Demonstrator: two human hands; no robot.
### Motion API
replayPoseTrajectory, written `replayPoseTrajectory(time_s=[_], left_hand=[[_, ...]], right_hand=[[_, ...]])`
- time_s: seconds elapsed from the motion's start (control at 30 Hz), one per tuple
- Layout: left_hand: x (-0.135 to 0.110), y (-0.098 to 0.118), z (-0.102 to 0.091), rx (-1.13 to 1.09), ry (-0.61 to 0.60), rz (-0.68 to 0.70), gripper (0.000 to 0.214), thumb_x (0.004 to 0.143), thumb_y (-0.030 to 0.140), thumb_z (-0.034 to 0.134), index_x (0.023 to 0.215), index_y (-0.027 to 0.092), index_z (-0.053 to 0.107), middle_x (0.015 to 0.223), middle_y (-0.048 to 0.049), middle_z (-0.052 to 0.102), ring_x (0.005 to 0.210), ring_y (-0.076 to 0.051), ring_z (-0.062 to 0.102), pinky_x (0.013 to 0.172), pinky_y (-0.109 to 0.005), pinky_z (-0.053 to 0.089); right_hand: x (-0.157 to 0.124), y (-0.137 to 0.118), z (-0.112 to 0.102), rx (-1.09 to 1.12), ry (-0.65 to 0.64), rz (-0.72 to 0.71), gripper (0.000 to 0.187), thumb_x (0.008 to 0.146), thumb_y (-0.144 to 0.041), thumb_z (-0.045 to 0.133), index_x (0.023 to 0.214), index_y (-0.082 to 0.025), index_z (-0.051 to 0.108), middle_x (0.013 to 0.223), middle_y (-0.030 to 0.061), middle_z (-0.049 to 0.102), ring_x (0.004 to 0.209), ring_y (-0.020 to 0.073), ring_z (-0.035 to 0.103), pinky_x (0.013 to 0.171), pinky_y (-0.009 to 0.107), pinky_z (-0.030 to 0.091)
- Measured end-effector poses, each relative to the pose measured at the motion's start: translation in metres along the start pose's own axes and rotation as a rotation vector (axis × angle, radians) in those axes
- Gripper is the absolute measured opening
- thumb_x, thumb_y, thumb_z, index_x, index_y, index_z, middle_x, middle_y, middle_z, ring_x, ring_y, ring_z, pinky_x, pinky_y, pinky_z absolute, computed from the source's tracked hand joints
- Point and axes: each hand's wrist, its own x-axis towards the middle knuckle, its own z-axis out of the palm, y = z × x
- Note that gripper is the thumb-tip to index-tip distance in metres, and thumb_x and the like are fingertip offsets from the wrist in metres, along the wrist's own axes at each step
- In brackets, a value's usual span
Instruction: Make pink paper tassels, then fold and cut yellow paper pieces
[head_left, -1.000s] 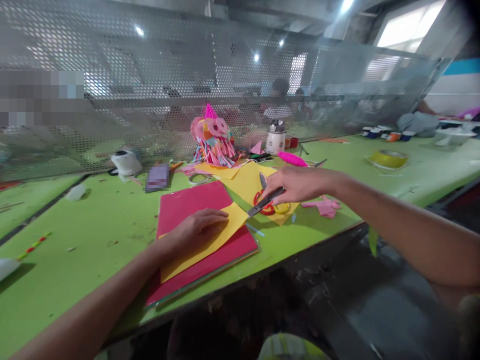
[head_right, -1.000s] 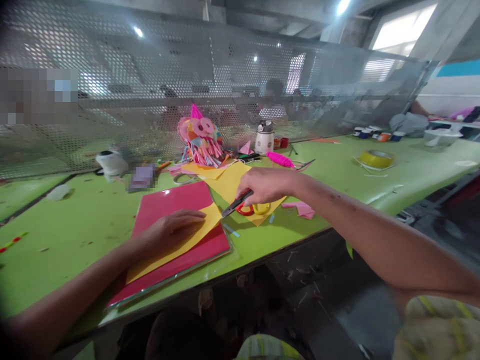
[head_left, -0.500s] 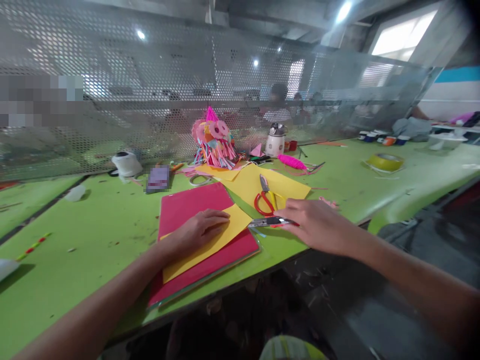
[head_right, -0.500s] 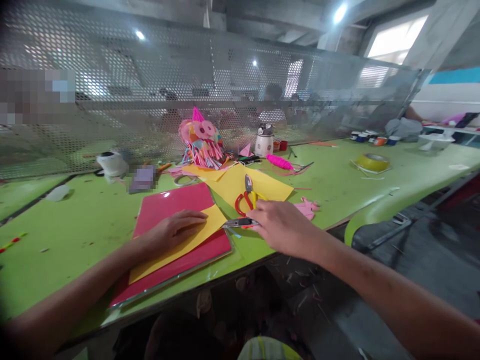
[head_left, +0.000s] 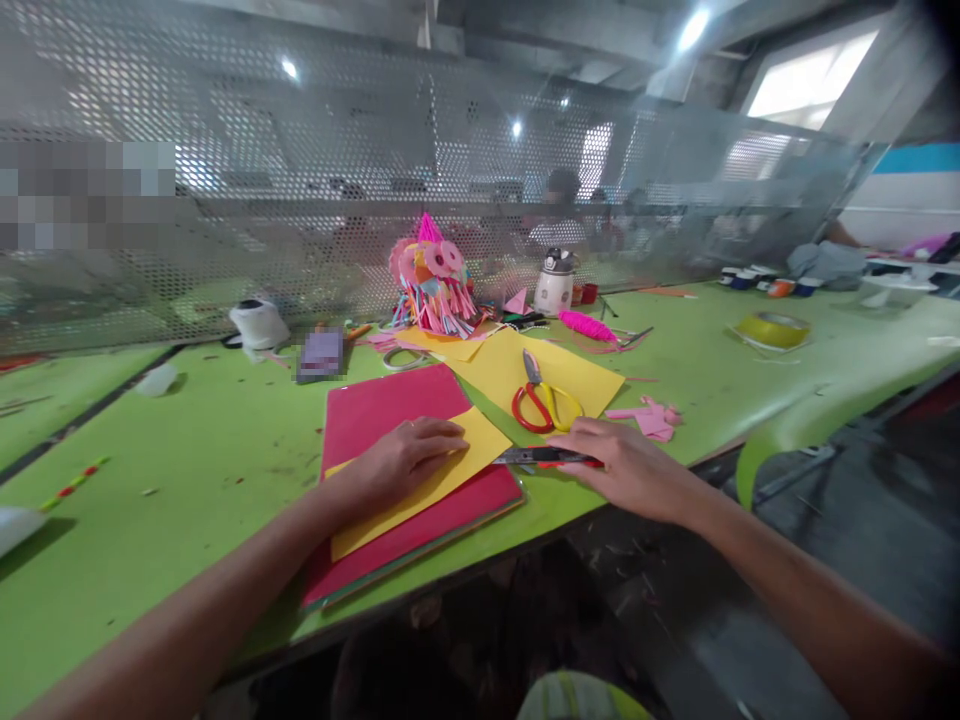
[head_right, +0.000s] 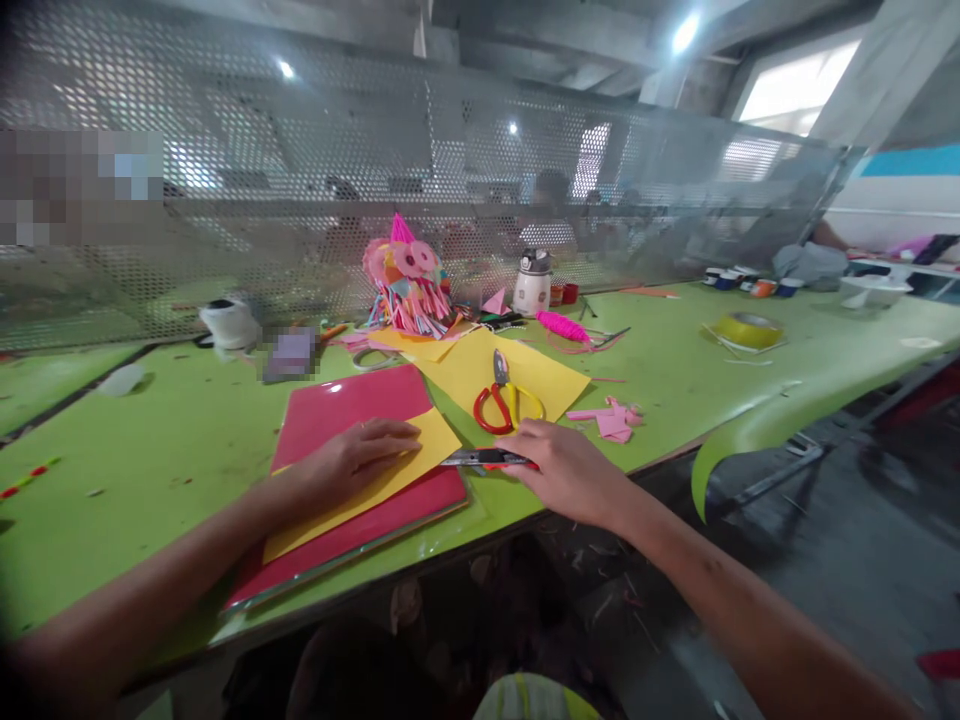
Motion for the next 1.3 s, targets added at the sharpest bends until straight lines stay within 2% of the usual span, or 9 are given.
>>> replayPoseTrajectory(time_s=[0.17,0.37,0.57,0.7,0.83,1.13,1.3], left_hand=[[-0.004,0.0,0.002,0.103,-0.015,0.011,0.036,0.098,0.023,0.042,0.126,0.032,0.063,0.134,-0.0087,0.059,0.119,-0.024,0.058,0.099,-0.043,0.049],[-0.006,0.009,-0.003,0.247,-0.087,-0.007,0.043,0.096,0.015,0.039,0.13,0.031,0.06,0.134,-0.0099,0.058,0.119,-0.029,0.056,0.096,-0.05,0.048],[-0.005,0.017,-0.006,0.245,-0.058,-0.012,0.035,0.098,0.022,0.042,0.126,0.028,0.062,0.129,-0.0103,0.061,0.116,-0.026,0.057,0.094,-0.045,0.051],[-0.006,0.016,-0.004,0.2,-0.067,0.048,0.039,0.098,0.02,0.04,0.134,0.024,0.056,0.141,-0.009,0.054,0.132,-0.026,0.047,0.105,-0.046,0.045],[-0.004,0.02,-0.004,0.151,-0.126,0.088,0.042,0.098,0.018,0.038,0.139,0.023,0.05,0.143,-0.008,0.052,0.133,-0.025,0.046,0.106,-0.044,0.045],[-0.001,0.022,-0.004,0.221,-0.189,0.132,0.045,0.097,0.016,0.036,0.14,0.018,0.048,0.144,-0.0103,0.05,0.135,-0.026,0.044,0.107,-0.044,0.043],[0.0,0.027,-0.009,0.248,-0.211,0.132,0.044,0.098,0.017,0.036,0.14,0.017,0.048,0.144,-0.0113,0.05,0.135,-0.026,0.045,0.107,-0.045,0.043]], right_hand=[[0.002,-0.007,0.001,-0.007,-0.014,-0.026,0.028,0.093,-0.025,0.056,0.119,-0.023,0.065,0.102,0.0085,0.067,0.091,0.021,0.064,0.079,0.032,0.05],[-0.007,-0.006,0.009,0.016,-0.026,-0.033,0.027,0.092,-0.023,0.055,0.117,-0.02,0.066,0.097,0.0093,0.067,0.091,0.0229,0.063,0.081,0.036,0.05],[0.001,0.008,0.018,0.072,-0.014,-0.047,0.03,0.094,-0.024,0.053,0.122,-0.021,0.064,0.109,0.0104,0.067,0.096,0.0226,0.065,0.085,0.035,0.052],[0.005,0.012,0.014,0.045,-0.052,-0.055,0.03,0.095,-0.026,0.052,0.123,-0.021,0.064,0.114,0.0115,0.066,0.101,0.0234,0.065,0.088,0.036,0.051],[0.003,0.016,0.007,0.096,-0.122,-0.077,0.03,0.096,-0.029,0.051,0.122,-0.021,0.065,0.112,0.0102,0.067,0.101,0.0219,0.065,0.089,0.034,0.05],[0.017,0.026,0.014,0.166,-0.121,-0.122,0.029,0.092,-0.028,0.059,0.12,-0.021,0.067,0.104,0.009,0.068,0.095,0.0204,0.065,0.086,0.031,0.049],[0.014,0.025,0.009,0.17,-0.146,-0.132,0.028,0.092,-0.028,0.06,0.118,-0.02,0.067,0.099,0.008,0.069,0.093,0.0201,0.065,0.084,0.03,0.048]])
